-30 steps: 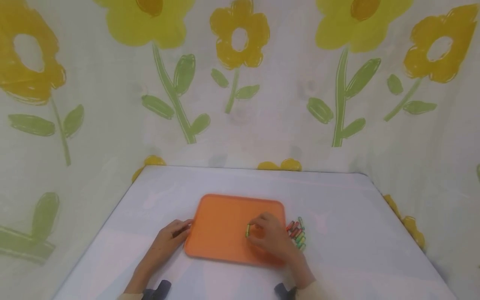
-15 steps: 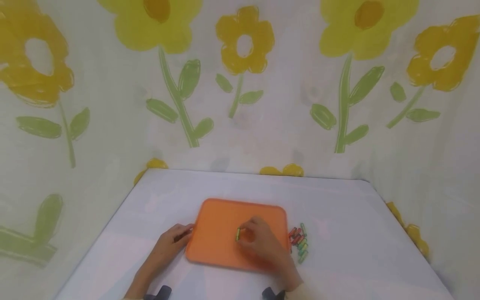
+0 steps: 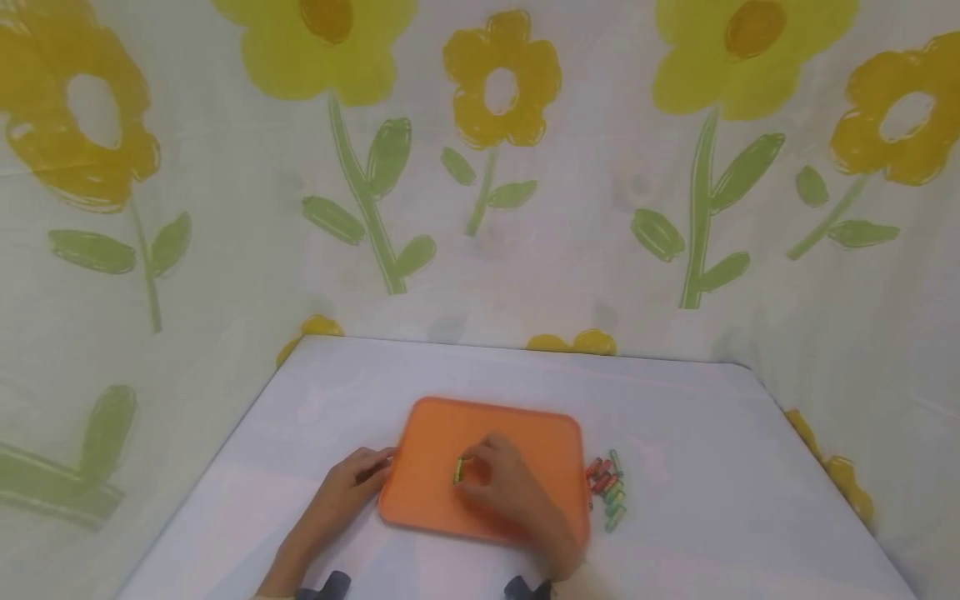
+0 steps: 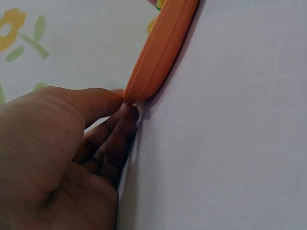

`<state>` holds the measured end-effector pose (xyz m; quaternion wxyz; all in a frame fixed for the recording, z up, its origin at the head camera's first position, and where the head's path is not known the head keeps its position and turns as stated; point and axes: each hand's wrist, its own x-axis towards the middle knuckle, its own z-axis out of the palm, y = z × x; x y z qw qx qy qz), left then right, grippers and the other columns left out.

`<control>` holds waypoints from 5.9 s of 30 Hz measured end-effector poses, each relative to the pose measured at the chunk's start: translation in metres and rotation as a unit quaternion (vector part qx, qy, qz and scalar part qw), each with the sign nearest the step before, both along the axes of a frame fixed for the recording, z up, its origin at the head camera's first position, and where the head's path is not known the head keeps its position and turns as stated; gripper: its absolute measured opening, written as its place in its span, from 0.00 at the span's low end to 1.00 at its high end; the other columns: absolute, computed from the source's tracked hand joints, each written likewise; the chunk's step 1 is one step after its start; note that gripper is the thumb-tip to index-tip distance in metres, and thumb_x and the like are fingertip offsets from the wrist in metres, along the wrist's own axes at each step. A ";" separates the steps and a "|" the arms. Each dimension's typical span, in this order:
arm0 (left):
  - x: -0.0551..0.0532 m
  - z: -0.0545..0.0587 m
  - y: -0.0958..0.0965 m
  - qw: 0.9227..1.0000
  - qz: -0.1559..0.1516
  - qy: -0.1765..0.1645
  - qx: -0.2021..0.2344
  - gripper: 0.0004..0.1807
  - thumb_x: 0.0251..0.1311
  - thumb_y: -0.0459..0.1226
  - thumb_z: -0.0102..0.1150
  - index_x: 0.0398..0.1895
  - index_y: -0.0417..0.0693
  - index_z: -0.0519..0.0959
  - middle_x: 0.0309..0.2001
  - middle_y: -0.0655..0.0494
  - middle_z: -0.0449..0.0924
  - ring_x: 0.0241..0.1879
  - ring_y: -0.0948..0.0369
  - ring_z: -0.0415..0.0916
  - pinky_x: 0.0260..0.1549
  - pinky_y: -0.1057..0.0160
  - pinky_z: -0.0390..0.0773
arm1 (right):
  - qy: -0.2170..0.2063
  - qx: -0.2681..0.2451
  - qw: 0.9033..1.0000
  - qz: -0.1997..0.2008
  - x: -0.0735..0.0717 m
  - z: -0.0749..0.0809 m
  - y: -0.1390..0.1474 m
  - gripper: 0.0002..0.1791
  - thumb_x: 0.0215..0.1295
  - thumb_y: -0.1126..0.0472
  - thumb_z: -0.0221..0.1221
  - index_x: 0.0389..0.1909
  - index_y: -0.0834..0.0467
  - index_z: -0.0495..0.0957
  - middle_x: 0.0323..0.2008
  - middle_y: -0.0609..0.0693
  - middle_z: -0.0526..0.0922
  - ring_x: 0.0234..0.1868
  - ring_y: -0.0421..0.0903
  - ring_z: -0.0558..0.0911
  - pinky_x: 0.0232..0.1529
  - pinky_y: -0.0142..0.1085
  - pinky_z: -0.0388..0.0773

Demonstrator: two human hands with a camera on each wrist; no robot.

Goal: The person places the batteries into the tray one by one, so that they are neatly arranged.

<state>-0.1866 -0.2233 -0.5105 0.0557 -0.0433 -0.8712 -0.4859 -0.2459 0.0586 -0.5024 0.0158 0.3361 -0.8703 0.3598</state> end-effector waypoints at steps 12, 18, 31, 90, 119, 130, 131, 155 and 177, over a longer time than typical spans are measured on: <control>0.002 0.004 0.001 1.000 0.000 -0.009 0.005 0.19 0.68 0.36 0.62 0.62 0.46 0.81 0.40 0.61 0.76 0.38 0.64 0.71 0.39 0.67 0.74 | 0.032 -0.002 0.999 0.002 -0.003 -0.006 -0.022 0.18 0.56 0.52 0.74 0.45 0.52 0.84 0.38 0.42 0.72 0.40 0.39 0.71 0.42 0.35 0.73; 0.004 0.006 0.002 1.000 -0.005 -0.002 0.007 0.19 0.68 0.34 0.61 0.62 0.45 0.80 0.41 0.60 0.76 0.37 0.64 0.71 0.37 0.68 0.74 | 0.032 0.003 0.999 -0.001 -0.004 -0.006 -0.033 0.18 0.56 0.50 0.74 0.45 0.52 0.84 0.38 0.41 0.72 0.40 0.39 0.70 0.42 0.35 0.72; 0.002 0.004 0.000 1.000 -0.008 -0.002 -0.002 0.20 0.69 0.36 0.61 0.63 0.47 0.80 0.40 0.61 0.75 0.36 0.64 0.69 0.36 0.67 0.73 | 0.023 0.003 1.000 -0.002 -0.006 -0.008 -0.053 0.20 0.57 0.49 0.74 0.47 0.53 0.84 0.38 0.41 0.71 0.40 0.39 0.70 0.42 0.34 0.72; 0.003 0.006 -0.001 1.000 -0.025 0.000 0.005 0.20 0.71 0.36 0.59 0.64 0.45 0.78 0.41 0.60 0.75 0.37 0.64 0.71 0.37 0.67 0.74 | 0.022 0.005 1.000 0.001 -0.009 -0.007 -0.091 0.20 0.58 0.48 0.73 0.47 0.53 0.85 0.38 0.42 0.73 0.39 0.39 0.68 0.42 0.37 0.65; 0.000 0.001 0.000 1.000 -0.002 0.002 0.013 0.21 0.66 0.34 0.64 0.62 0.49 0.81 0.39 0.62 0.76 0.37 0.64 0.71 0.37 0.68 0.74 | 0.043 0.021 0.999 -0.022 0.011 0.016 -0.039 0.21 0.61 0.54 0.71 0.52 0.59 0.82 0.42 0.48 0.74 0.43 0.44 0.73 0.48 0.46 0.67; -0.002 0.002 0.002 1.000 0.004 -0.017 -0.002 0.20 0.67 0.35 0.63 0.62 0.54 0.81 0.40 0.63 0.76 0.38 0.63 0.71 0.40 0.67 0.75 | 0.054 0.012 0.997 -0.058 0.020 0.019 0.006 0.19 0.59 0.57 0.73 0.49 0.59 0.82 0.41 0.49 0.75 0.42 0.46 0.74 0.44 0.44 0.69; -0.002 0.003 0.002 1.000 0.005 -0.018 -0.004 0.20 0.67 0.35 0.63 0.62 0.54 0.81 0.40 0.62 0.76 0.38 0.63 0.71 0.40 0.67 0.75 | 0.056 0.013 0.996 -0.063 0.021 0.019 0.010 0.19 0.59 0.57 0.73 0.49 0.59 0.82 0.41 0.49 0.75 0.42 0.45 0.74 0.44 0.45 0.69; -0.003 0.005 0.003 1.000 -0.002 -0.030 -0.007 0.21 0.69 0.37 0.62 0.64 0.53 0.79 0.40 0.59 0.76 0.39 0.62 0.71 0.39 0.67 0.74 | 0.162 -0.045 0.979 -0.116 0.035 0.000 0.099 0.20 0.49 0.66 0.77 0.44 0.62 0.83 0.39 0.50 0.77 0.41 0.40 0.74 0.39 0.34 0.75; -0.003 0.003 0.004 0.999 0.002 -0.026 -0.032 0.21 0.69 0.39 0.61 0.64 0.53 0.79 0.41 0.61 0.76 0.40 0.62 0.71 0.41 0.66 0.75 | 0.117 0.004 0.962 -0.246 0.060 -0.011 0.147 0.22 0.52 0.62 0.76 0.49 0.58 0.83 0.43 0.46 0.76 0.42 0.41 0.74 0.42 0.45 0.69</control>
